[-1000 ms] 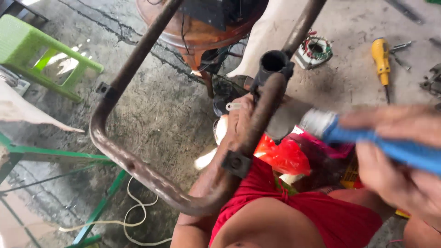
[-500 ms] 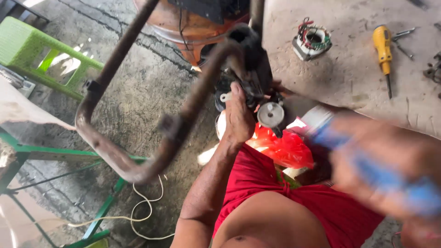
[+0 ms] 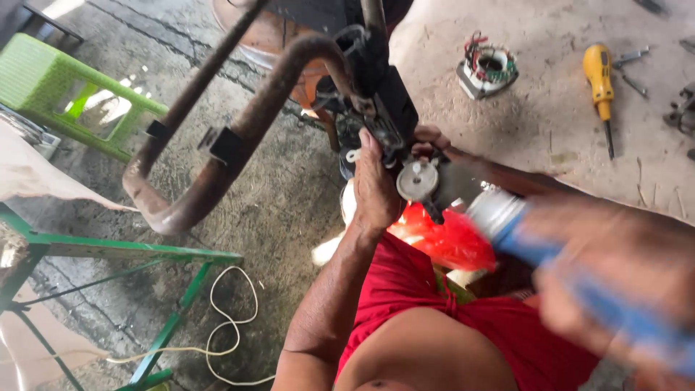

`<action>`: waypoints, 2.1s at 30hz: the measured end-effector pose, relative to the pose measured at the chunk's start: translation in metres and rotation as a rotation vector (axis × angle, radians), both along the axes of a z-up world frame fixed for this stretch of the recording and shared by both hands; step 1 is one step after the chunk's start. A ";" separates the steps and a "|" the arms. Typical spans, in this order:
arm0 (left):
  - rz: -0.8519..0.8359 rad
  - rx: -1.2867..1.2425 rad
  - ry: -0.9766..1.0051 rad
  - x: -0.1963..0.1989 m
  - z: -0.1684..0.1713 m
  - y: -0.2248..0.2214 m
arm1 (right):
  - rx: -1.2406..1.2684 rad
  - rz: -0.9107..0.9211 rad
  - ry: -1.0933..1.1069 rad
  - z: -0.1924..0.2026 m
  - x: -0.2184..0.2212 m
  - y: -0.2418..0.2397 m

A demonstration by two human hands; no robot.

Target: Cleaning and lubricating a small electric motor assembly using oil and a brush.

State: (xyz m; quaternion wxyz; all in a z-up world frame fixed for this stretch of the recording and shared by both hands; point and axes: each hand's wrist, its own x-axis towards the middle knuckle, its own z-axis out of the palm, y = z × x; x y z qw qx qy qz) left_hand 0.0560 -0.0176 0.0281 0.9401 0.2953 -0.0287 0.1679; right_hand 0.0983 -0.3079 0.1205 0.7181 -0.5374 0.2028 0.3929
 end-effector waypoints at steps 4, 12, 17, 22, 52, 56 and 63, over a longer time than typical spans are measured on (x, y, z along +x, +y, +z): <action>0.013 0.226 -0.043 -0.009 -0.003 0.002 | -0.298 0.523 -1.906 0.035 -0.023 0.039; -0.268 0.107 0.000 -0.023 0.018 0.024 | -0.386 0.541 -1.826 0.040 -0.032 0.040; 0.029 0.670 -0.448 -0.026 0.036 0.021 | -0.231 0.423 -1.598 0.039 -0.046 0.030; -0.190 0.403 -0.278 -0.028 0.013 0.020 | -0.521 0.505 -1.892 0.080 -0.038 0.075; 0.032 0.311 -0.169 -0.028 0.023 -0.004 | -0.340 0.415 -1.986 0.070 -0.023 0.090; -0.280 0.030 -0.190 -0.028 0.043 -0.005 | -0.097 0.435 -2.083 0.059 -0.002 0.101; -0.259 -0.045 -0.197 -0.027 0.030 -0.001 | -0.285 0.440 -1.799 0.074 -0.029 0.093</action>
